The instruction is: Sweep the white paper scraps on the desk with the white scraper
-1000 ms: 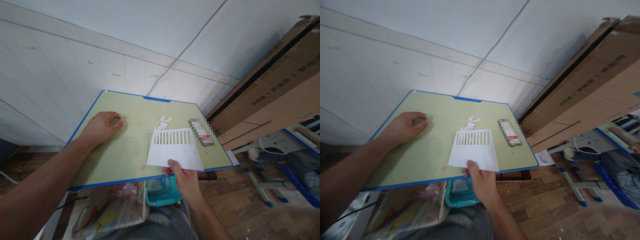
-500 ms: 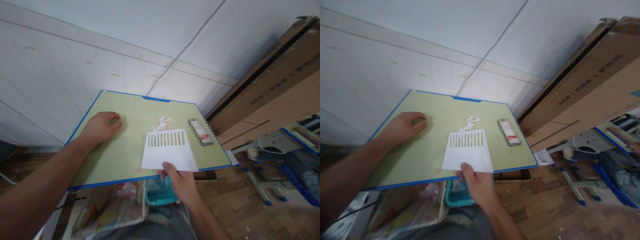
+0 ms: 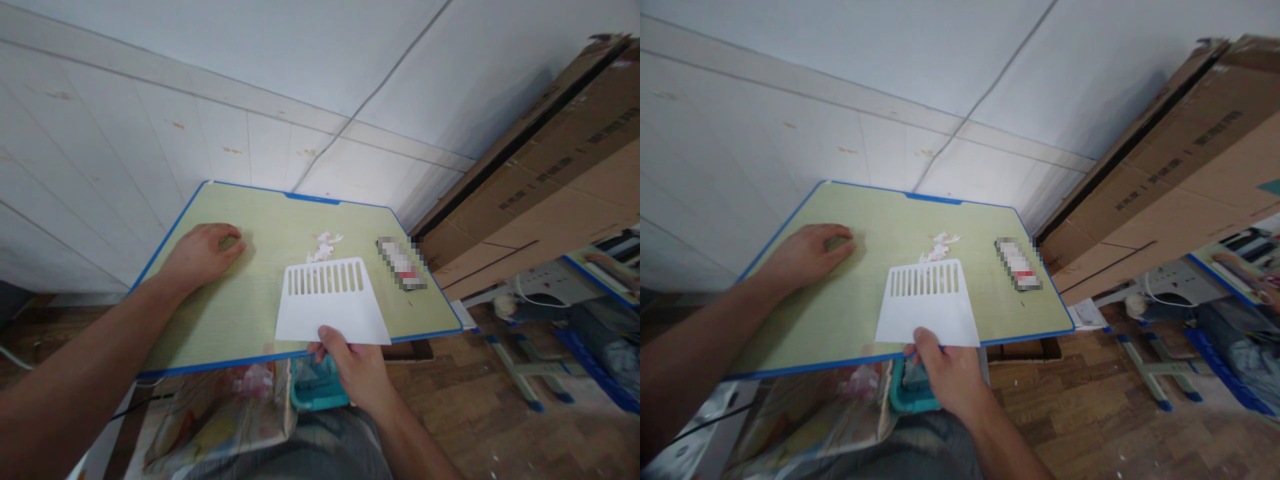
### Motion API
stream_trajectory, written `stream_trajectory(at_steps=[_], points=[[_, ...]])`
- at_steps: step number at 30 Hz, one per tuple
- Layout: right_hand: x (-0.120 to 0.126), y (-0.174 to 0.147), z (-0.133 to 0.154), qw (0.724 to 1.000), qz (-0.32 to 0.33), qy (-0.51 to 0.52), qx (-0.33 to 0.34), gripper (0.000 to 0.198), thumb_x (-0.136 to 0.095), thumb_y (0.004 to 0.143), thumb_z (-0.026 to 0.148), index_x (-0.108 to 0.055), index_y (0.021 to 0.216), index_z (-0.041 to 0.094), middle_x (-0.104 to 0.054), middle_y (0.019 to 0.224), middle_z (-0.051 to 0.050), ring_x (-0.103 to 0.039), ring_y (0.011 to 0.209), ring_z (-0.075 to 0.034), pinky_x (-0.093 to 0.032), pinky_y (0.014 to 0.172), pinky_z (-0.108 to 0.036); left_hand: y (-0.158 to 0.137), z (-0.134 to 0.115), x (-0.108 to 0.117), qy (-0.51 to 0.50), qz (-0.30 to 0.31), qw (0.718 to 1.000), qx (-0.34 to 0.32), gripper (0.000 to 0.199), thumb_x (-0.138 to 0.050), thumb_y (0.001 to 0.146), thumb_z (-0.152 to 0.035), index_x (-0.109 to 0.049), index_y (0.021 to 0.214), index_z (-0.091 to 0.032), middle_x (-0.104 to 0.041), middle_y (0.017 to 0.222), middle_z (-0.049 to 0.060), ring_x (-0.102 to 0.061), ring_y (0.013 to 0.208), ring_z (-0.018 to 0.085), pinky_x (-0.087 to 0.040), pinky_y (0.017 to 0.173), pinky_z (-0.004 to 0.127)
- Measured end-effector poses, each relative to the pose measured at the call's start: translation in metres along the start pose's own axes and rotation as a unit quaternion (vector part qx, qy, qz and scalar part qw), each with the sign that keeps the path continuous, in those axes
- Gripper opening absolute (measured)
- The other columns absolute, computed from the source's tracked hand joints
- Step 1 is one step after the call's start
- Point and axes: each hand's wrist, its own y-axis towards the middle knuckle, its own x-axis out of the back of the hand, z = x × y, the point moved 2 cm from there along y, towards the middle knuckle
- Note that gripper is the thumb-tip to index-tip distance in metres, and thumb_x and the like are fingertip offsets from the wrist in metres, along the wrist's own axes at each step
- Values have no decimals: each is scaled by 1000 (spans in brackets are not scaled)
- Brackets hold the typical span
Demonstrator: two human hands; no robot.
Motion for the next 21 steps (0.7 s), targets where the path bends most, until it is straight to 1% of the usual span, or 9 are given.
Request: stream_trajectory(at_steps=[3,6,10,13,15,18,21], points=[[-1,2,-6,1000,12,3,2,40,-83,108,56,-85,80,27,-88,77,-6,-82,71,-25,-73,78,-36,1,1,-1,-2,-3,1000,-3,77,-45,105,-63,-88,142,-12,-85,158,24,-75,154,44,-52,140,58],[-3,4,-12,999,30,17,-6,41,-82,107,59,-84,82,27,-88,78,-6,-84,70,-25,-72,72,-35,1,1,-1,-3,-2,1000,-5,77,-45,105,-64,-88,142,-12,-85,157,23,-75,153,43,-53,139,57],[-5,5,-17,999,36,10,-2,43,-80,110,60,-84,83,27,-89,80,-7,-85,73,-26,-73,75,-35,1,0,0,-1,-1,1000,-3,77,-45,105,-64,-88,142,-12,-85,159,23,-74,154,43,-52,140,56],[-7,3,-16,999,46,22,4,45,-83,108,63,-83,80,27,-88,76,-6,-83,69,-26,-72,70,-35,0,0,0,-7,1,1000,-4,77,-45,104,-64,-87,141,-11,-84,157,25,-75,153,44,-53,140,59],[-5,2,-14,999,42,28,-9,44,-85,107,60,-84,78,27,-87,75,-6,-83,69,-26,-72,71,-36,0,1,0,-7,0,1000,-4,75,-45,104,-64,-87,140,-13,-85,157,23,-75,152,43,-53,140,58],[9,8,-8,1000,-5,21,-5,40,-84,107,53,-85,78,25,-87,75,-7,-83,70,-26,-72,77,-37,0,2,-1,-4,-4,1000,-1,70,-47,105,-64,-88,138,-17,-86,157,19,-75,152,40,-54,139,55],[38,30,-6,992,-118,10,30,37,-86,105,54,-86,85,23,-90,80,-9,-82,68,-27,-70,75,-40,0,2,0,-8,-5,1000,-3,68,-48,106,-64,-90,137,-21,-86,158,17,-75,153,40,-54,139,55]])
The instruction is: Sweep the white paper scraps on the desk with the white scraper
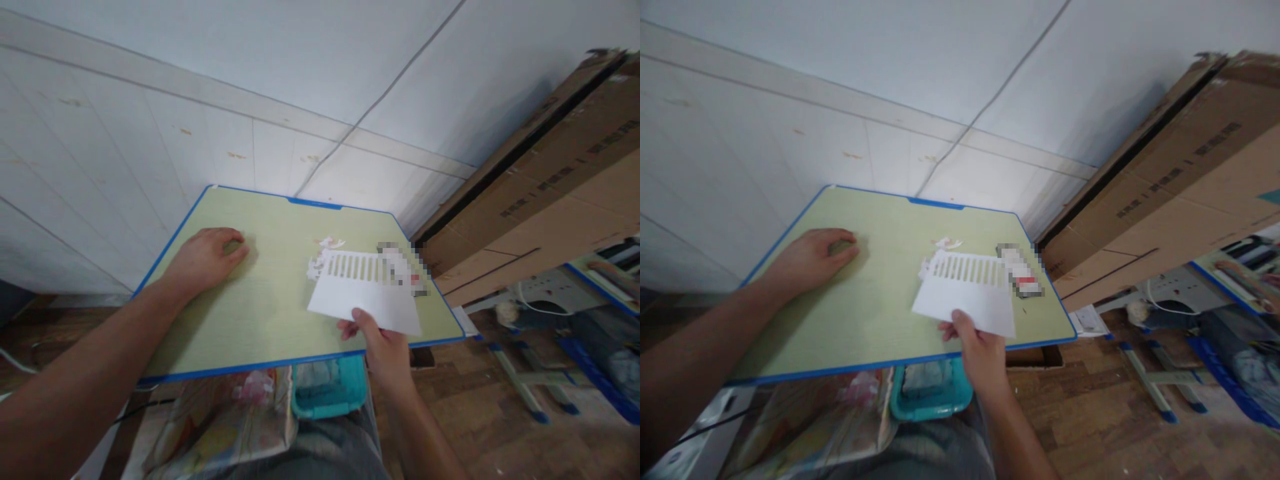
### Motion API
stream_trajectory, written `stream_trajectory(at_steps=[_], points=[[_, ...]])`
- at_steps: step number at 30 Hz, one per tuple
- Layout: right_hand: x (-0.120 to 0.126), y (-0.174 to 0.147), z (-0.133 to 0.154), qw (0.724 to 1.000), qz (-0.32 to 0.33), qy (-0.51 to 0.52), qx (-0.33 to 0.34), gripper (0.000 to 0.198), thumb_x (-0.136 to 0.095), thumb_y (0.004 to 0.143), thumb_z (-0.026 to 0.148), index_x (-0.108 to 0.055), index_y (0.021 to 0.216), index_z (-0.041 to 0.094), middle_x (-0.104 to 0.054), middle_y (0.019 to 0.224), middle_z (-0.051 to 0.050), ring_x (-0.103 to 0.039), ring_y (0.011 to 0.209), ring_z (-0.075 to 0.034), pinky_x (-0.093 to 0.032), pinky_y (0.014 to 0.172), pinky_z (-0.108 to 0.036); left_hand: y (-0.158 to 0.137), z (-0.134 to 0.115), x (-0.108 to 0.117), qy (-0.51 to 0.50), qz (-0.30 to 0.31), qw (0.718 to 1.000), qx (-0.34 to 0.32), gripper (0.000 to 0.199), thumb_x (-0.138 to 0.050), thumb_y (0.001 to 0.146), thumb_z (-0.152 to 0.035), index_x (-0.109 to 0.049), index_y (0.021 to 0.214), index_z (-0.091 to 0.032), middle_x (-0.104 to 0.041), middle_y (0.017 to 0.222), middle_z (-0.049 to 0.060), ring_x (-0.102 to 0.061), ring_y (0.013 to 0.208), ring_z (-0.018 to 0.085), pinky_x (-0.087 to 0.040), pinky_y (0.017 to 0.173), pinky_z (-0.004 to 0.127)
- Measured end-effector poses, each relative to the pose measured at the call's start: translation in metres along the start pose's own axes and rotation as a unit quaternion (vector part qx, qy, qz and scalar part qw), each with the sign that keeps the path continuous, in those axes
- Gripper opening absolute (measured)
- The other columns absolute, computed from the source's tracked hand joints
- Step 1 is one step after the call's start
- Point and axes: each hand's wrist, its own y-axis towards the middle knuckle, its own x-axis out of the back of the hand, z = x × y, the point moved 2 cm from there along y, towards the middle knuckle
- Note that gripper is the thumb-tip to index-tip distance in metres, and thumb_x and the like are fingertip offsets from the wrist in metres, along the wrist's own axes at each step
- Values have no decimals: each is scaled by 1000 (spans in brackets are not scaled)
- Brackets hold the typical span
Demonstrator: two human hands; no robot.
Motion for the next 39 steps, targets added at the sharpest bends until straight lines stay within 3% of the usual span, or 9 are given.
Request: stream_trajectory(at_steps=[3,5,18,23,28,39], points=[[23,33,-6,992,-107,-33,56,42,-88,102,57,-83,78,23,-90,79,-12,-81,68,-28,-67,74,-42,0,-1,0,2,4,1000,2,72,-46,106,-63,-90,139,-18,-86,158,20,-76,153,41,-54,139,55],[33,49,-12,988,-131,-36,70,44,-88,99,59,-81,75,23,-90,78,-14,-80,66,-28,-66,70,-42,1,-1,0,5,7,1000,1,73,-45,106,-63,-89,140,-15,-86,158,21,-76,153,41,-54,139,55],[23,52,-17,996,-59,-47,45,40,-88,102,57,-83,81,23,-91,80,-12,-84,70,-28,-71,75,-41,1,-4,3,0,10,1000,-1,82,-41,103,-64,-88,141,-9,-84,157,27,-75,154,44,-53,140,57],[24,54,-21,996,-44,-49,54,44,-87,99,61,-82,75,24,-88,74,-11,-83,64,-29,-72,69,-41,1,-2,0,5,6,1000,3,79,-42,103,-64,-88,141,-13,-86,155,24,-76,153,42,-54,138,55],[21,48,-20,998,-5,-55,43,37,-87,99,53,-84,76,25,-89,75,-10,-85,66,-29,-73,72,-42,1,1,-2,3,2,1000,-2,78,-43,103,-64,-88,141,-12,-86,155,24,-76,152,42,-53,139,55],[16,26,-14,996,-17,-75,47,36,-81,107,47,-87,79,25,-89,78,-8,-85,72,-29,-72,83,-43,4,6,-3,2,1,1000,-7,70,-47,106,-63,-88,139,-17,-87,155,20,-76,151,41,-55,137,55]])
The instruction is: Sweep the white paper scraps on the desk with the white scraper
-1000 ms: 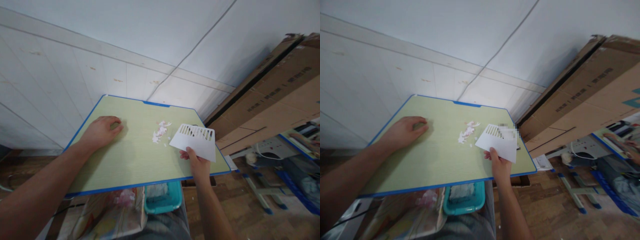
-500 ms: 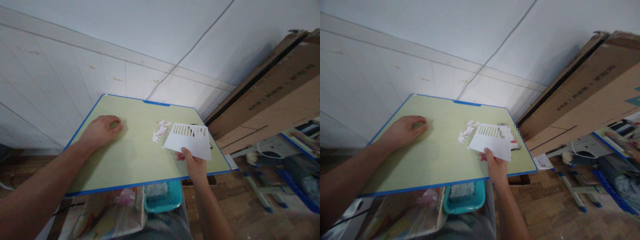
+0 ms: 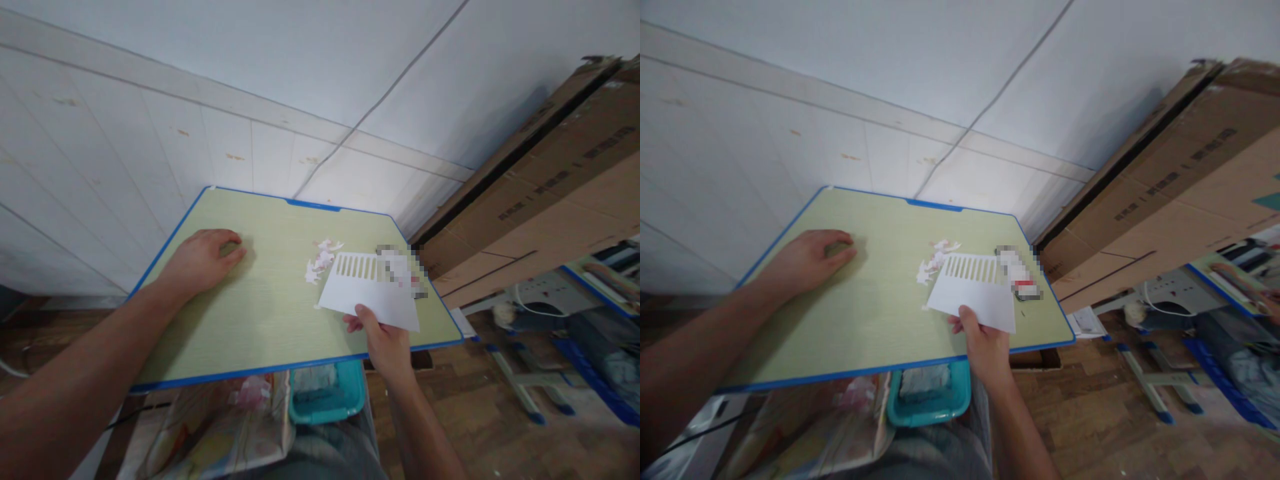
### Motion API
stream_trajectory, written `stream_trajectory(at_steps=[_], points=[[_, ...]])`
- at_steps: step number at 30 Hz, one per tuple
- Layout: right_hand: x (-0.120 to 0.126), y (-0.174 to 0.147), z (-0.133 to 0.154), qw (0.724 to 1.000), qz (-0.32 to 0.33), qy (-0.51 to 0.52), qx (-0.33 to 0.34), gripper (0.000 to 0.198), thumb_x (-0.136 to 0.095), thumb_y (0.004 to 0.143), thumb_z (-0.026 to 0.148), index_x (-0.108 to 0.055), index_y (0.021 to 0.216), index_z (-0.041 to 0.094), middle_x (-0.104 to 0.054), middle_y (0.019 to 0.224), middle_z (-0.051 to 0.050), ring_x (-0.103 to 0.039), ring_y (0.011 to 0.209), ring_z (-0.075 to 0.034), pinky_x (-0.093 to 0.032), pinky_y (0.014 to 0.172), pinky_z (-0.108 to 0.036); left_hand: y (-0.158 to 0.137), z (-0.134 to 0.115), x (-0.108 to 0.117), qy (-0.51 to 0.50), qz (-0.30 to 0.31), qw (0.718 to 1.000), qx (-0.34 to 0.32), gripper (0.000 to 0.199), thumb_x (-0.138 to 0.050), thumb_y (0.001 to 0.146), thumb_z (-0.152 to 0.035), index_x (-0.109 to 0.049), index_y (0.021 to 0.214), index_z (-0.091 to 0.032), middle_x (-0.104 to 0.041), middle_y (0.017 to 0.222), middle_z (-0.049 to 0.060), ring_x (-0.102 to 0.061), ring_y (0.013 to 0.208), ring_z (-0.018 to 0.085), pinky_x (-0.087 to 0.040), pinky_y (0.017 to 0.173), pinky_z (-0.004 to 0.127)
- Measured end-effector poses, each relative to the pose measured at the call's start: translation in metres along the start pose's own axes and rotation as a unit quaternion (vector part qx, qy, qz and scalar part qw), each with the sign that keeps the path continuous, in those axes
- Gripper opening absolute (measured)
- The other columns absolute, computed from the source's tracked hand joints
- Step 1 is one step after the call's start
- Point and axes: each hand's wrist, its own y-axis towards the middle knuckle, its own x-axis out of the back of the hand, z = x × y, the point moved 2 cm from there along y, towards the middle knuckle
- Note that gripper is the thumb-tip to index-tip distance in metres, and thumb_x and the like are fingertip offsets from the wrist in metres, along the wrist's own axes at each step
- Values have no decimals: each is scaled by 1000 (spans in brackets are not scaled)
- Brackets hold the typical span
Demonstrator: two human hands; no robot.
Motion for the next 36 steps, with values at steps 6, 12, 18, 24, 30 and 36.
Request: stream_trajectory(at_steps=[6,12,18,24,30,36], points=[[6,0,-9,999,37,1,10,43,-82,105,50,-83,70,27,-88,75,-9,-88,77,-32,-75,85,-45,0,-1,0,-4,-3,1000,-5,74,-45,105,-64,-89,137,-14,-87,152,23,-77,150,45,-56,136,60],[5,-13,-4,999,38,-6,-14,41,-80,106,45,-83,69,27,-89,77,-9,-88,77,-31,-75,85,-44,0,-2,0,2,1,1000,1,78,-44,104,-64,-88,141,-12,-86,154,24,-76,151,43,-55,137,58],[12,-16,-5,999,42,-20,-10,45,-78,105,50,-83,66,28,-89,76,-9,-88,78,-31,-74,84,-41,1,-2,1,-2,-3,1000,-6,75,-45,104,-64,-89,137,-14,-87,151,23,-78,148,45,-56,135,61],[7,-24,11,999,27,-3,-16,42,-75,104,43,-80,64,29,-86,71,-6,-84,75,-29,-71,84,-40,0,-2,0,1,-6,1000,-3,73,-45,104,-65,-89,136,-15,-87,150,22,-77,149,44,-56,136,60],[3,-23,25,997,62,42,-29,40,-75,100,40,-75,62,29,-81,66,-4,-80,68,-28,-69,80,-40,-1,-5,1,3,-6,1000,8,73,-44,104,-64,-89,137,-16,-86,155,21,-76,152,42,-54,139,55],[5,-20,20,995,51,78,-40,34,-80,96,37,-76,64,28,-76,60,-3,-74,60,-27,-67,70,-41,-1,-4,3,0,3,1000,3,75,-46,105,-64,-89,140,-13,-86,156,23,-76,152,44,-54,139,59]])
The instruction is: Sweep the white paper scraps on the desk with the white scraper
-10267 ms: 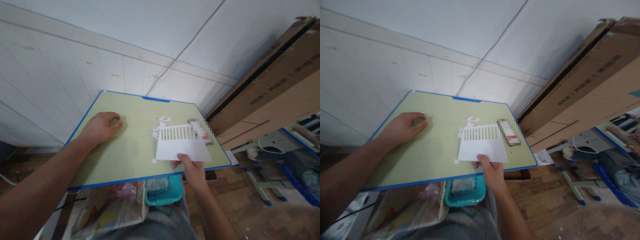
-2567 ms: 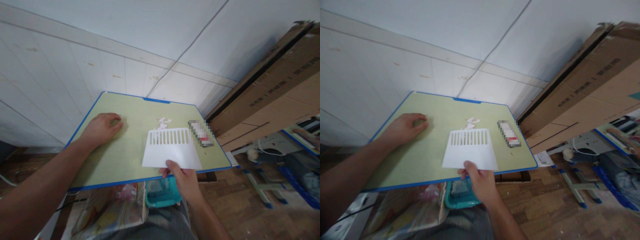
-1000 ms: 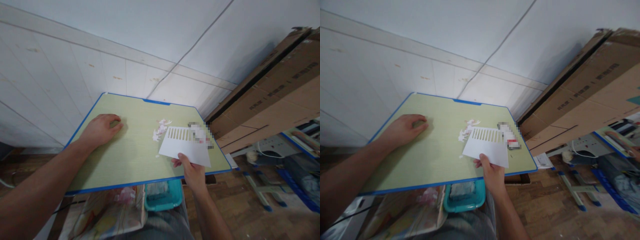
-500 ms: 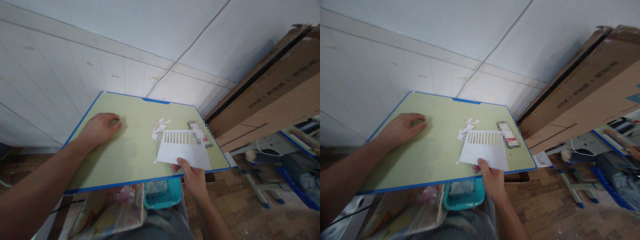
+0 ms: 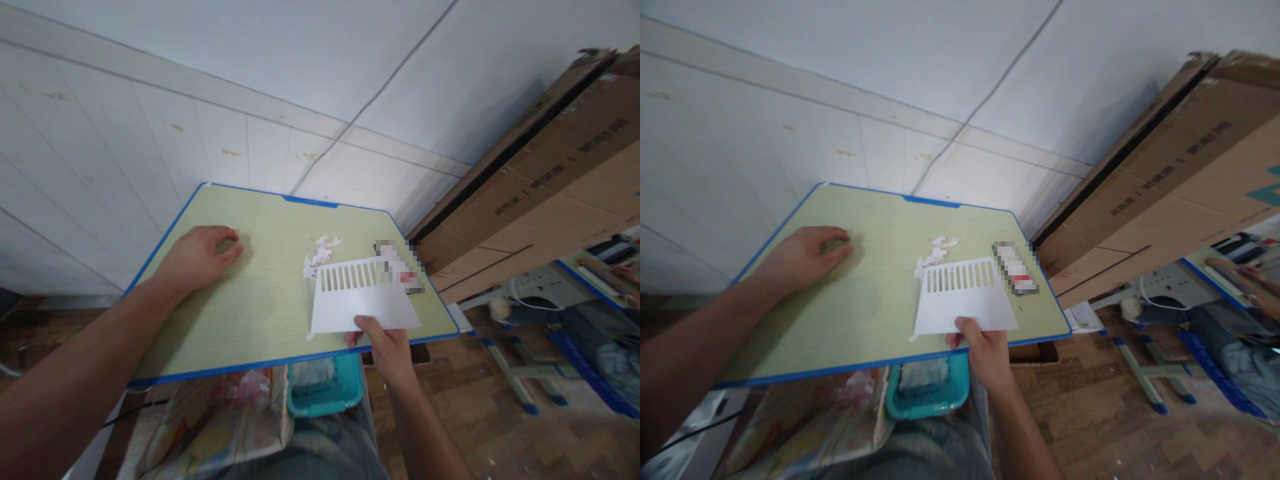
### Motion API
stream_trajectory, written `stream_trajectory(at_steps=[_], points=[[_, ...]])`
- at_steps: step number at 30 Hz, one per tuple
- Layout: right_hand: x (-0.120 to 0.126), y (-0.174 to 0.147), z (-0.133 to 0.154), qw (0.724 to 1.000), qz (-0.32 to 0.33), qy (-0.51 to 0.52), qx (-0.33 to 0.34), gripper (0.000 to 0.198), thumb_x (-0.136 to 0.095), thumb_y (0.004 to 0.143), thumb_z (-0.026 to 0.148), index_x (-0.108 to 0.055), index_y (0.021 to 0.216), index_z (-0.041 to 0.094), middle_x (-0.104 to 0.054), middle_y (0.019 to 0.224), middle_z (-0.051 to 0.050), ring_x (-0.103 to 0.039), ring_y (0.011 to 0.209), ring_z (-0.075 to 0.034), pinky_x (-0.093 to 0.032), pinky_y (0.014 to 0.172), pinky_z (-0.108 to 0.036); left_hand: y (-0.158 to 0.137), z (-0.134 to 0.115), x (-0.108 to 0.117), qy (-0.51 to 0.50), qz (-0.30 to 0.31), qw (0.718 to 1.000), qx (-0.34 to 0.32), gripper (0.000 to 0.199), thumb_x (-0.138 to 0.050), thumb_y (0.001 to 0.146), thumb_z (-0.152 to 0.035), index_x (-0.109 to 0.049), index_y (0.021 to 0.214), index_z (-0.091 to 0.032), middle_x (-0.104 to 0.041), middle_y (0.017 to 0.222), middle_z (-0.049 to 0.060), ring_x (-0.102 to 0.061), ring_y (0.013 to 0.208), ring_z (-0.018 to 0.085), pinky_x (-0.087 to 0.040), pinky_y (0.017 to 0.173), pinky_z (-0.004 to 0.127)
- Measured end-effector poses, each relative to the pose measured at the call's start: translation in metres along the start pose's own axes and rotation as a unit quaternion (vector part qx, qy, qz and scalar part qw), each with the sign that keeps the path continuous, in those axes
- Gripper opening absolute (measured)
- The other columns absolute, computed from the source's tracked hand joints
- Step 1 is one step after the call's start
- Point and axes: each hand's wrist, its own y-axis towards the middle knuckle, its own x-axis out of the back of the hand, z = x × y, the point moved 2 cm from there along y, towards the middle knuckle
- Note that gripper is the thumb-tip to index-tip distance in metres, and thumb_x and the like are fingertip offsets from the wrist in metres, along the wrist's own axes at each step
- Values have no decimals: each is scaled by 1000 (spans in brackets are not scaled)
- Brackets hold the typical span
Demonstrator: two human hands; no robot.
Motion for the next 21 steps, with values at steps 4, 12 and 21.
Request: stream_trajectory(at_steps=[4,12,21], points=[[3,3,-5,1000,28,4,-6,36,-83,94,38,-74,61,28,-75,58,-4,-74,59,-28,-67,67,-42,1,1,-1,2,4,1000,1,72,-47,106,-64,-89,140,-17,-86,156,20,-76,152,42,-55,139,57],[9,9,-9,997,73,-1,-16,35,-82,94,38,-76,61,27,-78,59,-6,-75,58,-29,-67,65,-42,0,1,-2,-4,-1,1000,3,71,-48,106,-62,-88,140,-15,-86,157,22,-75,153,42,-54,139,57],[9,10,-8,997,73,2,-17,35,-83,90,40,-74,58,29,-76,57,-6,-73,56,-29,-67,63,-42,0,-3,2,1,5,1000,7,75,-46,105,-63,-88,140,-12,-86,156,24,-76,152,45,-56,138,59]])
